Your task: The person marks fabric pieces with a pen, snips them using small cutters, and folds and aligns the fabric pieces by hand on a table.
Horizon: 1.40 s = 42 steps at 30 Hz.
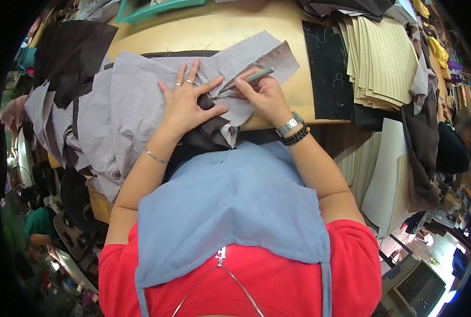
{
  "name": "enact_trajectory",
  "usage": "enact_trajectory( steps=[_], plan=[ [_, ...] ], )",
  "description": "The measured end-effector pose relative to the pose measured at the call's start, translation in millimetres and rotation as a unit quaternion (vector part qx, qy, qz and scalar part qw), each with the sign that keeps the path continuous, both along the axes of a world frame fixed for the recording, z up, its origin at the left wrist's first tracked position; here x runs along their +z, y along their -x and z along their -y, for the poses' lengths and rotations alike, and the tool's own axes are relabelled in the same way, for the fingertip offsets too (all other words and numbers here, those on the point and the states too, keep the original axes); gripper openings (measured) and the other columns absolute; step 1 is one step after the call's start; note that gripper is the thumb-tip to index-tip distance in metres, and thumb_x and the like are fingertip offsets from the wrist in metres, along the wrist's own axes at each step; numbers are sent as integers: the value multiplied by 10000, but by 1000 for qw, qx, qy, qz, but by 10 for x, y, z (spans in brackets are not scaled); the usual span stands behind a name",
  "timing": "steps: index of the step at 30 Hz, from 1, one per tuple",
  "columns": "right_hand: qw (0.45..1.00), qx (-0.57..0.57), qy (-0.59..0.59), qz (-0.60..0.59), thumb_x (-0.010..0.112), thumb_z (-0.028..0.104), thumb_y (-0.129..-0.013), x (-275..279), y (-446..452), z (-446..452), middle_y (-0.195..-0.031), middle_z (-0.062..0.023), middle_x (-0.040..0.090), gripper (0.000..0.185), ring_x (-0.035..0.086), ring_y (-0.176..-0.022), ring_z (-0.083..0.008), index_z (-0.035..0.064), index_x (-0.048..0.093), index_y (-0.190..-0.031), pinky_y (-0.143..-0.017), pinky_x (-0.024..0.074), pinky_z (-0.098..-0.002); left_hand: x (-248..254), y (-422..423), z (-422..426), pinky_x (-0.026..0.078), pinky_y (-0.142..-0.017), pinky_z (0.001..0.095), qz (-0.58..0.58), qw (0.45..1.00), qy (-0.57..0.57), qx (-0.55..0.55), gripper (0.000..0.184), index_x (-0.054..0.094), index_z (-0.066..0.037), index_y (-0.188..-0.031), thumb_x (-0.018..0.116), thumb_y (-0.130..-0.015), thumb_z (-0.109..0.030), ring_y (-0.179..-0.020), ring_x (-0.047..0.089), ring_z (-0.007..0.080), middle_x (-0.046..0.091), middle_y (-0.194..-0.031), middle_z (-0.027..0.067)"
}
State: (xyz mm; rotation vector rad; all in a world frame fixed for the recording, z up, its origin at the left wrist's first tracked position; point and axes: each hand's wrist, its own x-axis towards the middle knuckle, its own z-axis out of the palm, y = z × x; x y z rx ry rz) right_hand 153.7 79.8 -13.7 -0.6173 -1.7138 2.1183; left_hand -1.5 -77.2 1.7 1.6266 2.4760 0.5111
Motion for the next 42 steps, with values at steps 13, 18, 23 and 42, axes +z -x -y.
enact_trajectory(
  steps=[13,18,23,42],
  plan=[
    [999,38,-6,-2,635,113,-963,-8,30,28,-981,-65,667,128,664,-920,-125,1,604,-1017,-828,568,-272,-19,5,-5,91,-998,827,3,1000,-1,0,707,616,-440,-1294,756,-641,-673,-1458,231,413,313,-1576,149],
    [999,-6,33,-14,634,185,-971,37,-28,-69,-959,-46,674,155,651,-869,-107,42,615,-1028,-788,561,-259,37,9,8,69,-1027,810,17,1000,3,-5,704,619,-379,-1311,746,-677,-657,-1472,214,379,310,-1577,145],
    [975,-218,-26,34,626,246,-975,219,-401,-771,-855,-16,660,184,624,-756,-88,72,625,-1035,-668,536,-231,-30,229,-129,217,-1069,648,171,979,-96,49,741,638,-151,-1289,694,-743,-649,-1289,484,311,567,-1349,144],
    [995,5,-45,83,741,371,-883,258,170,-90,-977,-84,696,468,642,-838,-124,-29,645,-1108,-752,528,-275,312,430,-373,413,-1026,294,669,697,-256,3,481,376,6,-1424,553,-1004,-147,-1211,506,137,525,-1353,92]
  ],
)
